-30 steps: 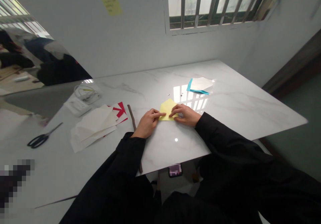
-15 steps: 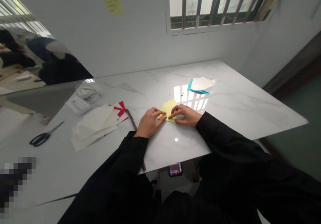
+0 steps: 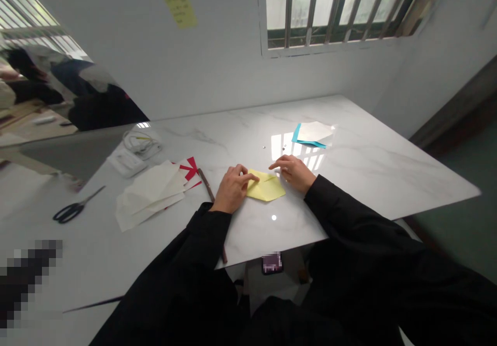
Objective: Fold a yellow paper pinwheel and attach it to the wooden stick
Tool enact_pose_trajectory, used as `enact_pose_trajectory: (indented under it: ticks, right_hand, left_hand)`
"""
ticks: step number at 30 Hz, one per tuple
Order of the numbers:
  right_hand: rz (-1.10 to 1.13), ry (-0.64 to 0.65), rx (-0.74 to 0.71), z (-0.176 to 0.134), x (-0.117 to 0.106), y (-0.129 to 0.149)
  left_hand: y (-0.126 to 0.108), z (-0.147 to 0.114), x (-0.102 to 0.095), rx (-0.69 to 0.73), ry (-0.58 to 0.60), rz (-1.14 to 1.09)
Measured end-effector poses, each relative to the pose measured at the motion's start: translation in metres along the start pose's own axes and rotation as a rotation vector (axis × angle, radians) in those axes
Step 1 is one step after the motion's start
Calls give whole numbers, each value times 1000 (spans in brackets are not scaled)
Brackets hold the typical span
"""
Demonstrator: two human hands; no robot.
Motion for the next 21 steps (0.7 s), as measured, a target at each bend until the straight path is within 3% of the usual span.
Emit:
enact_pose_trajectory:
  ticks: [5, 12, 21]
  right_hand:
    - [26, 168, -89, 0, -1, 3]
    - [112, 231, -82, 1, -3, 1]
    - [204, 301, -128, 2, -9, -1]
  left_hand:
    - [-2, -1, 0, -34, 54, -108]
    - [-1, -2, 2, 68, 30, -88]
    - [6, -1, 3, 52, 55, -161]
Point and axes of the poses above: each hand's wrist, its own z-axis towards the middle knuckle, its own x-axis out of the palm, y = z × x, the point moved 1 cm from there along z, towards the middle knuckle, and after that the axes turned 4 degrees about x, right-handed, at the moved point
